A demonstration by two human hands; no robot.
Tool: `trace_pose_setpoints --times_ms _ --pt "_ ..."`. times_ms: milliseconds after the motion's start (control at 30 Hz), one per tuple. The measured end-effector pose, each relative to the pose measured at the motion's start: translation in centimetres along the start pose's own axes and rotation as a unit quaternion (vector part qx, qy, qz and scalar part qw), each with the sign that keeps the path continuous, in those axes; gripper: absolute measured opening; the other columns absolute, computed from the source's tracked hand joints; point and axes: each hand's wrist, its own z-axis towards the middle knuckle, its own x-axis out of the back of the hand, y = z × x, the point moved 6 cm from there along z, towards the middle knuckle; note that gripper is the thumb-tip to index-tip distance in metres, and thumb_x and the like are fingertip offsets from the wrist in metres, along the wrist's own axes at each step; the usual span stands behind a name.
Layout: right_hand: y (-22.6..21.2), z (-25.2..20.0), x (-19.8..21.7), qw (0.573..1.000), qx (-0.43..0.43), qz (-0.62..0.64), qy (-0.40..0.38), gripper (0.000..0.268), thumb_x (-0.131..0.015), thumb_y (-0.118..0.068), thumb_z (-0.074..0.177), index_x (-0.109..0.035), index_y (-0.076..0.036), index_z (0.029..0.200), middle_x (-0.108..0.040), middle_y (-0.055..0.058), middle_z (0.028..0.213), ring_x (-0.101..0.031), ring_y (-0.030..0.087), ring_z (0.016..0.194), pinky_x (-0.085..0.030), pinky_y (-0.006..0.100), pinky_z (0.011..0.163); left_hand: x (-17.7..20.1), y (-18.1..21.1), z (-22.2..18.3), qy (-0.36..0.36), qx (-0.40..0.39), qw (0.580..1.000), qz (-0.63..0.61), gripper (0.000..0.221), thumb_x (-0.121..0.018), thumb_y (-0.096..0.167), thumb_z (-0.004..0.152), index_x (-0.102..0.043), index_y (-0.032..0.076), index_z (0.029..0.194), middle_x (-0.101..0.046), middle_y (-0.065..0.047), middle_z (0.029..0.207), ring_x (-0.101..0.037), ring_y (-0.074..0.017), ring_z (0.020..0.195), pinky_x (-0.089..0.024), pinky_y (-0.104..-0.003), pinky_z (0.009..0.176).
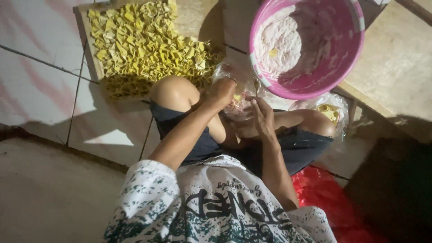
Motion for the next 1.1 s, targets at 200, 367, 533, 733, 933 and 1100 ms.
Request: trace_pose_setpoints --times_ms 200,367,533,733,933,1100 --pt "0.5 -0.9 2.7 0.984 0.16 0.051 0.052 0.026 -0.067 -0.007 0.1 -0.072 -0.002 0.125 -0.072 0.02 0.119 -0.065 0.029 0.119 -0.047 0.046 0.105 12.7 6.5 -8.4 0.098 -0.037 0.913 -0.395 0.015 -0.07 0.016 0.084 -0.071 0.004 0.092 -0.068 -0.013 0.077 -0.065 -0.0193 0.079 -0.051 -0.037 0.069" --pt "3.2 1.4 3.1 0.958 0.186 0.218 -0.003 0.046 -0.069 -0.005 0.095 -0.06 0.002 0.14 -0.066 0.017 0.113 -0.048 0.018 0.086 -0.039 0.037 0.076 12.7 8.2 -10.2 0.047 -0.026 0.824 -0.564 0.011 -0.074 0.012 0.083 -0.07 0.006 0.091 -0.064 -0.002 0.075 -0.059 -0.0097 0.068 -0.049 -0.023 0.062" --pt "1.0 1.2 2.2 0.949 0.166 0.267 -0.018 0.018 -0.073 0.007 0.088 -0.069 0.005 0.106 -0.047 0.005 0.049 -0.04 0.01 0.035 -0.033 0.023 0.036 13.8 10.3 -11.6 0.043 -0.021 0.792 -0.609 0.012 -0.069 0.011 0.09 -0.07 0.003 0.098 -0.065 -0.005 0.078 -0.062 -0.0101 0.068 -0.055 -0.025 0.065" --pt "-2.1 -0.5 1.7 0.96 0.191 0.196 0.053 0.024 -0.077 0.009 0.087 -0.071 0.003 0.109 -0.067 0.01 0.085 -0.059 0.01 0.074 -0.05 0.025 0.064 13.2 9.9 -11.7 0.096 -0.066 0.834 -0.539 0.029 -0.085 0.016 0.08 -0.071 0.005 0.102 -0.063 -0.007 0.08 -0.06 -0.014 0.072 -0.051 -0.027 0.066" --pt "-1.2 1.3 6.1 0.981 0.163 0.081 0.071 0.024 -0.054 -0.013 0.107 -0.06 -0.001 0.127 -0.063 0.006 0.08 -0.05 0.006 0.058 -0.04 0.02 0.05 12.6 8.4 -11.4 0.215 -0.007 0.825 -0.522 0.017 -0.075 0.012 0.09 -0.075 0.004 0.104 -0.071 -0.015 0.086 -0.066 -0.0191 0.08 -0.056 -0.037 0.075" --pt "-4.8 4.7 9.2 0.903 0.156 -0.387 0.105 0.033 -0.049 -0.002 0.104 -0.069 -0.011 0.129 -0.069 0.014 0.092 -0.07 0.032 0.081 -0.057 0.043 0.073 12.6 6.5 -11.2 0.173 0.125 0.905 -0.368 0.039 -0.048 0.065 0.099 -0.069 0.032 0.103 -0.076 0.008 0.092 -0.069 -0.0155 0.101 -0.015 -0.037 0.113"
